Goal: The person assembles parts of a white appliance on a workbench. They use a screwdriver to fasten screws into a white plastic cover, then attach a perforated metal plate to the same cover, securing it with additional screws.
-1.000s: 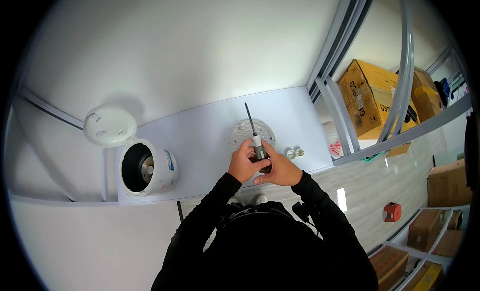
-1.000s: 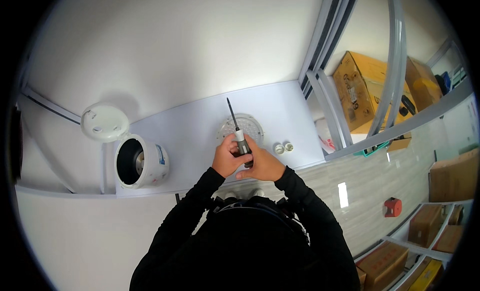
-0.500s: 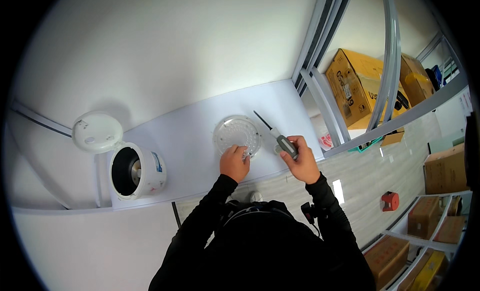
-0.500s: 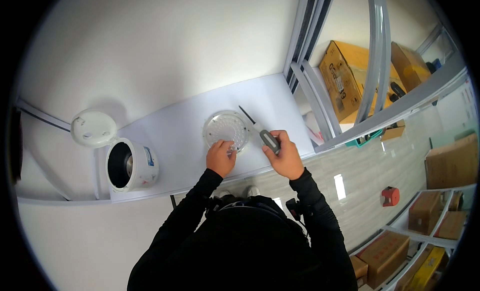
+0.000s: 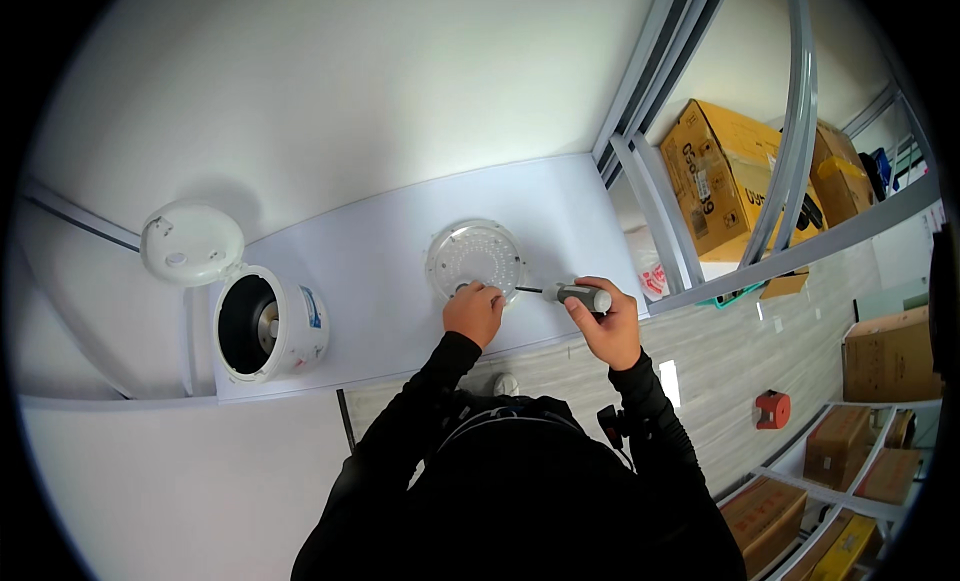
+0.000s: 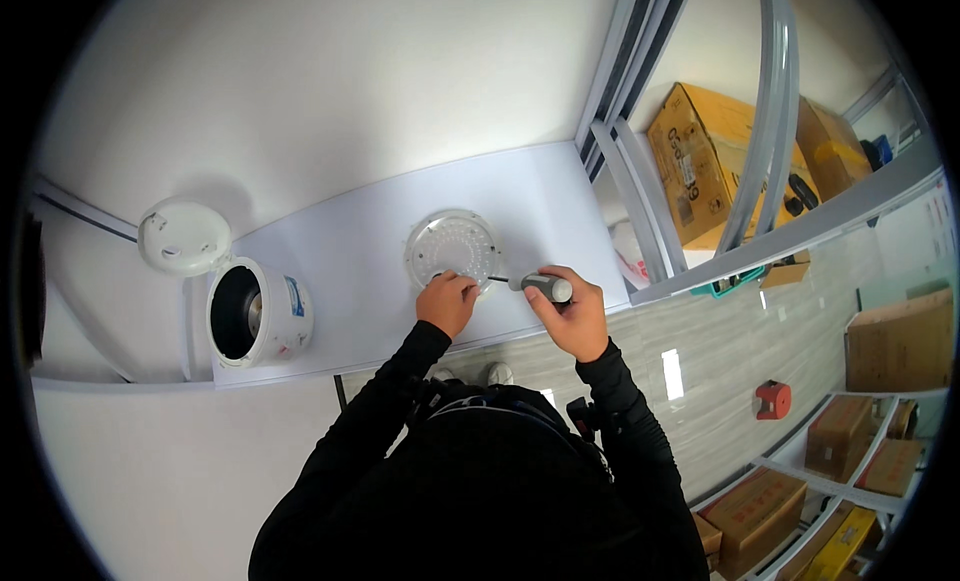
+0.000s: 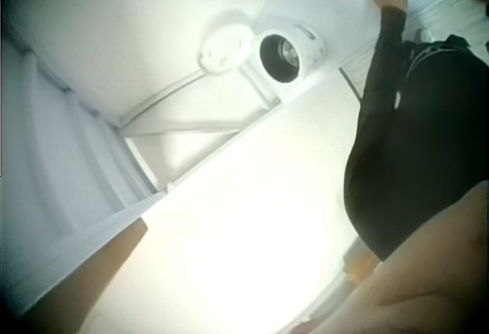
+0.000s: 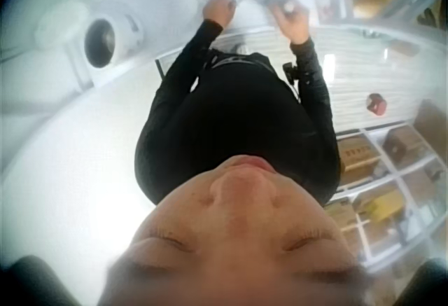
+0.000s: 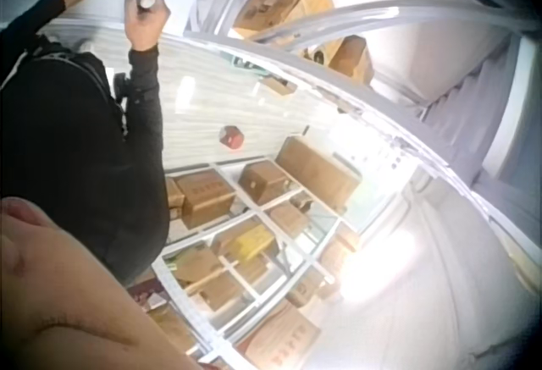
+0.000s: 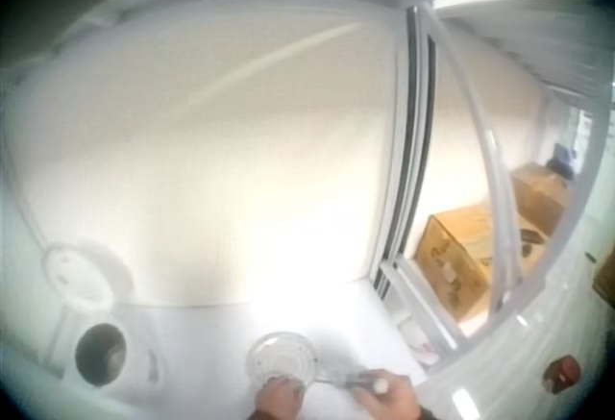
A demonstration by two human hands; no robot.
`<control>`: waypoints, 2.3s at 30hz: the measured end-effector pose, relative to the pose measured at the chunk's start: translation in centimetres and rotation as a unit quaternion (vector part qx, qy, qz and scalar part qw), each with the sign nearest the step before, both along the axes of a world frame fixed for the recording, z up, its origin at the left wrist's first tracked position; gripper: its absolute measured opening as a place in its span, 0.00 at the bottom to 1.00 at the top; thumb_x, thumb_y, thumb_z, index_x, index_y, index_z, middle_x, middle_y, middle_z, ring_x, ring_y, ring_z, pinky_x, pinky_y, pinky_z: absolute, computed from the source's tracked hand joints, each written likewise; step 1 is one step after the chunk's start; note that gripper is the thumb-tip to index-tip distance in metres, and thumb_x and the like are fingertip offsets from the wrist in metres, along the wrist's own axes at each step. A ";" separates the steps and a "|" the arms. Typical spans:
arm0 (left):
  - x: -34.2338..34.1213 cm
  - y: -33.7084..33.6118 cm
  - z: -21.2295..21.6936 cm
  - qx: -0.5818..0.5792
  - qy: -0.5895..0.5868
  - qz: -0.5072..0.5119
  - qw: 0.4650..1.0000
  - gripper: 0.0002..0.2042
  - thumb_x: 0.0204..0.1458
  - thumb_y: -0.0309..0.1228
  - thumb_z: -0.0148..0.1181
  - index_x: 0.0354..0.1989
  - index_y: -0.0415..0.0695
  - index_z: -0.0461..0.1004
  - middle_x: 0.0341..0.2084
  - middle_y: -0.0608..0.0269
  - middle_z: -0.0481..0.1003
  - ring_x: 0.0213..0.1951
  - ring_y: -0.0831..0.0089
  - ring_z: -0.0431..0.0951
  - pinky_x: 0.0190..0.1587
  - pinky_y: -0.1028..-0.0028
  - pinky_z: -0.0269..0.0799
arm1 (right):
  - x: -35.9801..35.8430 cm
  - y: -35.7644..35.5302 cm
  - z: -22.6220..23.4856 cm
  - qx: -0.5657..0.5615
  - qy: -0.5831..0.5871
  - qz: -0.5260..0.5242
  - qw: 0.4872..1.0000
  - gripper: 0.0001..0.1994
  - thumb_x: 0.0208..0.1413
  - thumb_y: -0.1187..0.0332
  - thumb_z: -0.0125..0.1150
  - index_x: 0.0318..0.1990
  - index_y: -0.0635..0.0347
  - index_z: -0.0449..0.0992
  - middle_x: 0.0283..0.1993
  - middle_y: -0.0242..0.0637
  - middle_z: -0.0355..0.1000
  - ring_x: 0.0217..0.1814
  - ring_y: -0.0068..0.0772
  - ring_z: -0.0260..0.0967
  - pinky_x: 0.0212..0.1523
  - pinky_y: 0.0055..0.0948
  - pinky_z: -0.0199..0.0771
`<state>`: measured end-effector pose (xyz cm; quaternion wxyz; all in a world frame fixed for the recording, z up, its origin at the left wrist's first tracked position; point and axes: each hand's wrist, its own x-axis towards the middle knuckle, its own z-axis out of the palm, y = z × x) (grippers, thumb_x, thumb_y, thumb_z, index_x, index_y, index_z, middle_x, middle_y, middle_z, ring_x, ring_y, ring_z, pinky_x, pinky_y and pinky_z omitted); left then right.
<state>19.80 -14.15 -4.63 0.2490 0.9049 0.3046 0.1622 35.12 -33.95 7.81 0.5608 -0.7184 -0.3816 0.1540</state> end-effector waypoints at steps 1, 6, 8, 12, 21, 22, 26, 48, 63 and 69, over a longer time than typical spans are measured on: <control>0.2 0.1 0.1 0.002 0.006 0.001 1.000 0.06 0.59 0.38 0.68 0.38 0.52 0.86 0.34 0.64 0.80 0.42 0.54 0.82 0.43 0.55 0.79 | 0.0 0.1 0.0 0.003 -0.001 -0.001 1.000 0.17 0.61 0.67 0.76 0.52 0.68 0.82 0.35 0.37 0.83 0.31 0.17 0.73 0.33 0.22 0.74; 0.8 0.0 0.0 0.022 0.030 -0.002 0.999 0.07 0.60 0.38 0.67 0.40 0.50 0.85 0.36 0.61 0.81 0.41 0.53 0.82 0.42 0.54 0.79 | 0.1 0.0 0.2 0.002 0.014 -0.009 1.000 0.17 0.61 0.67 0.76 0.52 0.68 0.82 0.36 0.38 0.84 0.33 0.17 0.75 0.35 0.22 0.75; 0.9 0.0 -0.5 -0.018 -0.029 0.007 0.999 0.07 0.63 0.37 0.65 0.41 0.48 0.84 0.36 0.60 0.81 0.39 0.55 0.82 0.40 0.56 0.78 | 0.1 -0.2 0.1 0.024 0.000 -0.016 1.000 0.17 0.61 0.68 0.76 0.53 0.67 0.82 0.37 0.38 0.84 0.34 0.18 0.75 0.35 0.22 0.75; 1.2 1.3 -1.4 -0.439 -0.215 0.044 0.871 0.09 0.71 0.35 0.60 0.42 0.44 0.80 0.36 0.63 0.81 0.32 0.70 0.78 0.35 0.66 0.73 | -0.2 -0.7 0.8 0.078 -0.019 -0.007 0.997 0.18 0.61 0.69 0.75 0.55 0.66 0.81 0.41 0.40 0.86 0.37 0.21 0.78 0.40 0.24 0.78; 1.0 2.1 1.1 -0.723 -0.336 0.018 0.604 0.07 0.74 0.34 0.57 0.47 0.46 0.77 0.38 0.67 0.80 0.32 0.80 0.74 0.36 0.75 0.69 | -0.2 -0.8 0.7 0.104 -0.027 0.033 0.994 0.19 0.61 0.69 0.75 0.56 0.67 0.81 0.47 0.43 0.86 0.48 0.29 0.83 0.50 0.28 0.81; 0.9 2.0 1.1 -0.724 -0.338 0.018 0.601 0.07 0.74 0.34 0.57 0.46 0.46 0.77 0.38 0.67 0.80 0.32 0.80 0.74 0.36 0.75 0.69 | -0.2 -0.8 0.7 0.106 -0.026 0.033 0.994 0.19 0.61 0.69 0.75 0.56 0.67 0.81 0.47 0.44 0.86 0.48 0.29 0.83 0.50 0.28 0.81; 0.7 2.0 1.0 -0.715 -0.333 0.011 0.615 0.07 0.74 0.34 0.57 0.47 0.44 0.77 0.38 0.65 0.80 0.32 0.79 0.74 0.35 0.75 0.69 | -0.1 -0.7 0.9 0.100 -0.022 0.043 0.994 0.19 0.60 0.70 0.75 0.56 0.67 0.81 0.48 0.43 0.86 0.48 0.29 0.83 0.50 0.28 0.80; -1.4 0.5 2.3 -0.155 -0.122 -0.060 0.979 0.12 0.61 0.32 0.67 0.51 0.44 0.79 0.40 0.61 0.78 0.40 0.64 0.80 0.43 0.65 0.77 | 0.6 1.5 3.6 -0.018 -0.099 0.054 0.993 0.16 0.58 0.68 0.74 0.48 0.64 0.75 0.28 0.38 0.79 0.24 0.27 0.75 0.27 0.28 0.73; -1.7 -0.3 -1.0 -0.024 -0.041 -0.058 0.997 0.10 0.57 0.34 0.70 0.46 0.51 0.84 0.40 0.64 0.77 0.46 0.57 0.81 0.44 0.57 0.79 | -1.0 4.7 2.9 -0.067 -0.195 0.058 0.977 0.15 0.54 0.63 0.73 0.44 0.60 0.76 0.23 0.38 0.78 0.25 0.43 0.81 0.29 0.38 0.80; -1.3 -0.7 -0.8 0.010 -0.012 -0.057 0.998 0.14 0.57 0.33 0.70 0.52 0.56 0.88 0.39 0.65 0.77 0.45 0.61 0.81 0.43 0.59 0.79 | -1.0 5.0 2.5 -0.076 -0.189 0.066 0.977 0.16 0.54 0.62 0.74 0.44 0.60 0.76 0.22 0.38 0.78 0.24 0.43 0.81 0.29 0.38 0.80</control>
